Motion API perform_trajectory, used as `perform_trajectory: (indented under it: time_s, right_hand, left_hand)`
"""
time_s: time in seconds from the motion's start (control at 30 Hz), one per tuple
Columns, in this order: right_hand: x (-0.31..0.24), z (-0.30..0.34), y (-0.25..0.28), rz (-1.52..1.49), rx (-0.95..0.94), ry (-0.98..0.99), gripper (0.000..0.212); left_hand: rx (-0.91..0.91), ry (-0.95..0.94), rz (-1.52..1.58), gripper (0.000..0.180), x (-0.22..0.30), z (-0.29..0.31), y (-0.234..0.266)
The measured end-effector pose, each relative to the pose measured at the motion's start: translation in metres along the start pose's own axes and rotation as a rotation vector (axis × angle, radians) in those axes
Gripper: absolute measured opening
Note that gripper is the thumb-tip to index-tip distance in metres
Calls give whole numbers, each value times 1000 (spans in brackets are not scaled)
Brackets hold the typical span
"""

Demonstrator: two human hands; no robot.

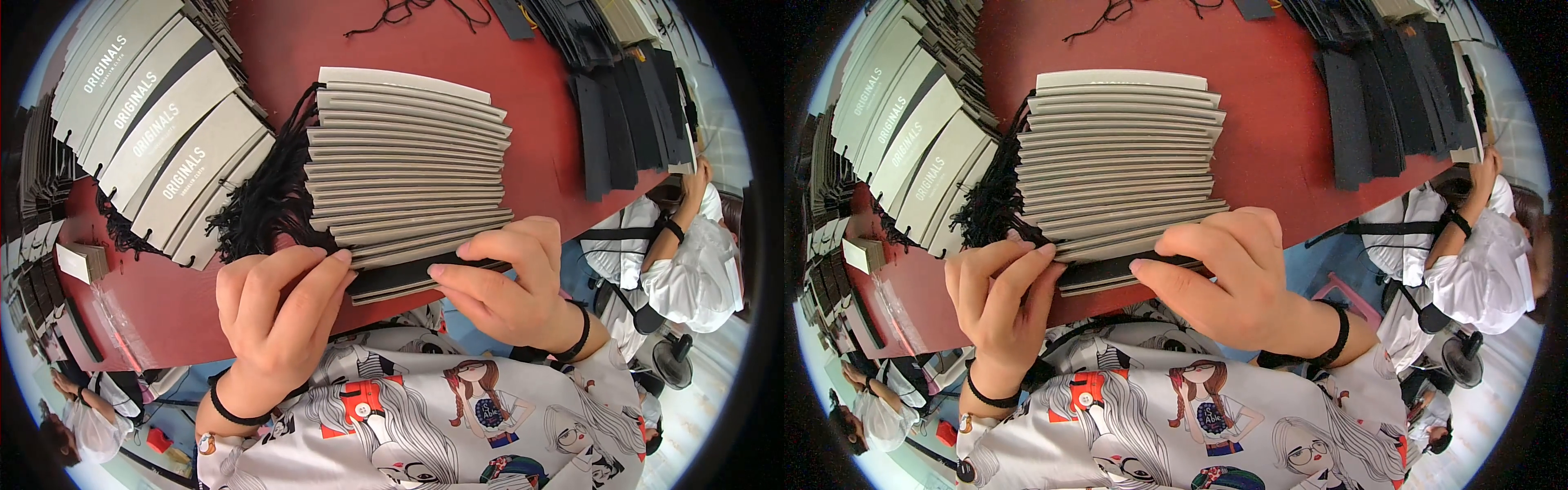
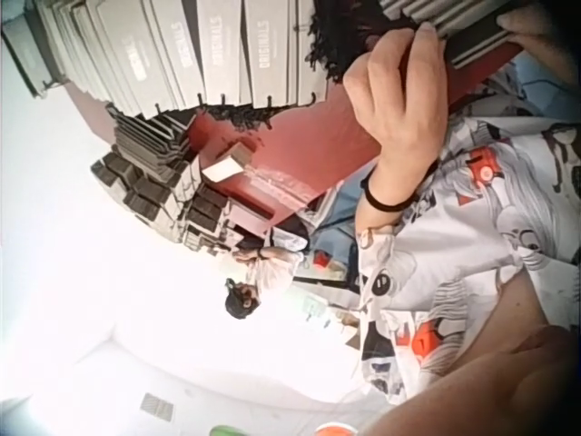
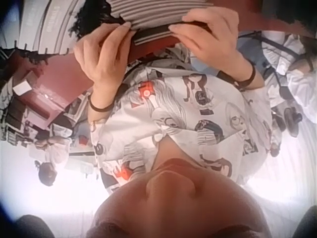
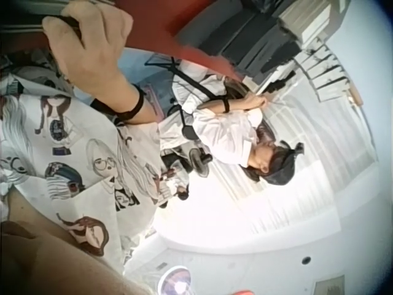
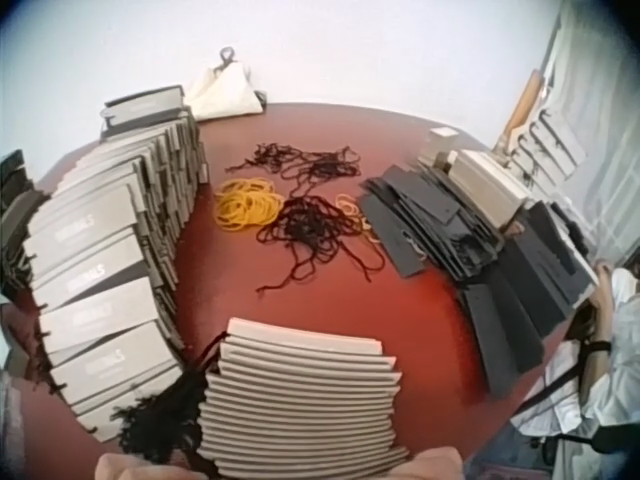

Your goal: Tying strings onto clothing tags and organizing them into rubber-banded bundles.

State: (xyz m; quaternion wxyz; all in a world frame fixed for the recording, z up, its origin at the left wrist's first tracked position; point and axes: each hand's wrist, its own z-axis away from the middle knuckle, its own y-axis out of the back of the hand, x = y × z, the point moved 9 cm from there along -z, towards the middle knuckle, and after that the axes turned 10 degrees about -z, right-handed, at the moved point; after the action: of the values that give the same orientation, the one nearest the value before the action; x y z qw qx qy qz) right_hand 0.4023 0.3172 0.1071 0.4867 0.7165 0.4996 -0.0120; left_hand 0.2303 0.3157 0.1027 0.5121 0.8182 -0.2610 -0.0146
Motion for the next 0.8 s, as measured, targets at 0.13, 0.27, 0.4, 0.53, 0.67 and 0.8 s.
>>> perform_trajectory:
  time_s: [0.13, 0.27, 0.4, 0.53, 0.67, 0.8]
  right_hand:
    - [1, 0, -1, 6, -4, -4, 36]
    - [6, -6, -1, 3, -68, -114, 39]
    - [5, -13, -5, 1, -128, -87, 38]
    - [3, -13, -2, -8, -125, -77, 40]
    - [8, -15, -1, -77, -134, -117, 47]
    - [10, -17, 2, -87, -119, -184, 52]
  left_hand:
    - [14, 3, 115, 32, -3, 0, 1]
    - [-133, 62, 361, 28, -11, -5, -6]
    - [-108, 108, 309, 28, -18, -14, -1]
    - [-42, 134, 155, 28, -15, -17, 0]
    - [-62, 120, 152, 27, -16, -16, -2]
    - [-150, 135, 340, 24, -18, -12, -7]
